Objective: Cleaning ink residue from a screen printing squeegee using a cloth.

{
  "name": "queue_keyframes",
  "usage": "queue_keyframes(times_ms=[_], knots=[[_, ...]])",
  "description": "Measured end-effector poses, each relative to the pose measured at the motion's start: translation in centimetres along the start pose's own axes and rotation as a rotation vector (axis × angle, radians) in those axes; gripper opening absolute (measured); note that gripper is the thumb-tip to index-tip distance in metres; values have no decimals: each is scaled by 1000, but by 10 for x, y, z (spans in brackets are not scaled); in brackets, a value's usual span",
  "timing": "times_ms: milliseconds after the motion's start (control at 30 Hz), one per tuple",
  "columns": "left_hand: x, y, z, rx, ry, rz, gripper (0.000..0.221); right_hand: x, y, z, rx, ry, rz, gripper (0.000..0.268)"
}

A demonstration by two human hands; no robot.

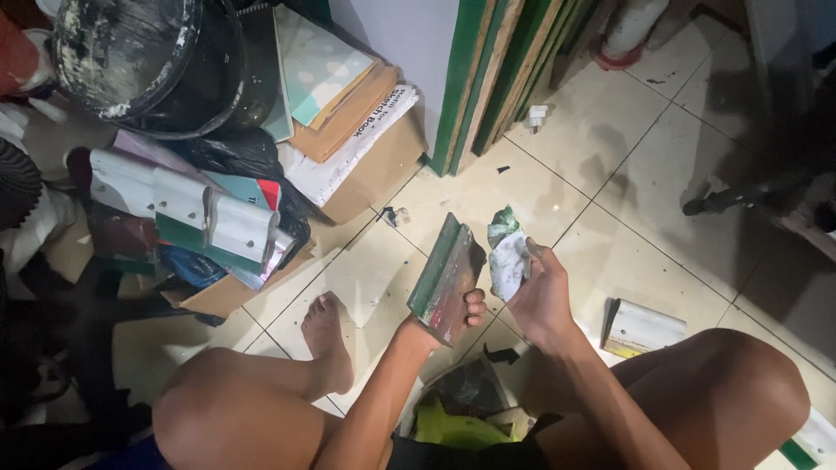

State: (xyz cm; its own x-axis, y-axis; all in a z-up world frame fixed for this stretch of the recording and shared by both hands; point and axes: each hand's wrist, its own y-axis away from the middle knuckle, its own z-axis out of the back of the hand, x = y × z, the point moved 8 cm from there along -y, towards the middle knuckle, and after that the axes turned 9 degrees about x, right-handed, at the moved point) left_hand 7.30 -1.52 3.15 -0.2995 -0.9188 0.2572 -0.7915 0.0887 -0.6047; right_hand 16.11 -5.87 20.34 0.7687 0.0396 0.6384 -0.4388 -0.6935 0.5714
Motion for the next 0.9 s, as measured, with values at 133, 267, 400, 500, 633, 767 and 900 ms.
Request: queue_keyframes(times_ms=[133, 267, 400, 500, 633, 767, 900], knots=[[-2, 4, 8, 5, -20, -1, 56, 6, 7, -10, 3, 9, -3, 42], [-5, 7, 16, 14, -53, -1, 63, 4, 4, -8, 1, 17, -4, 44], [-6, 11, 23, 22, -84, 1, 71, 2, 0, -4, -5, -2, 1, 43], [-8, 14, 28, 28, -106, 3, 76, 2, 3, -6, 4, -7, 0, 41], [-12, 17, 31, 52, -95, 43, 80, 2, -1, -2, 6, 11, 5, 40], [-10, -3, 5, 83, 67, 237, 70, 10, -3, 4, -33, 69, 48, 38], [-1, -15, -13, 91, 127, 345, 62, 28, 5, -2, -71, 114, 129, 36]])
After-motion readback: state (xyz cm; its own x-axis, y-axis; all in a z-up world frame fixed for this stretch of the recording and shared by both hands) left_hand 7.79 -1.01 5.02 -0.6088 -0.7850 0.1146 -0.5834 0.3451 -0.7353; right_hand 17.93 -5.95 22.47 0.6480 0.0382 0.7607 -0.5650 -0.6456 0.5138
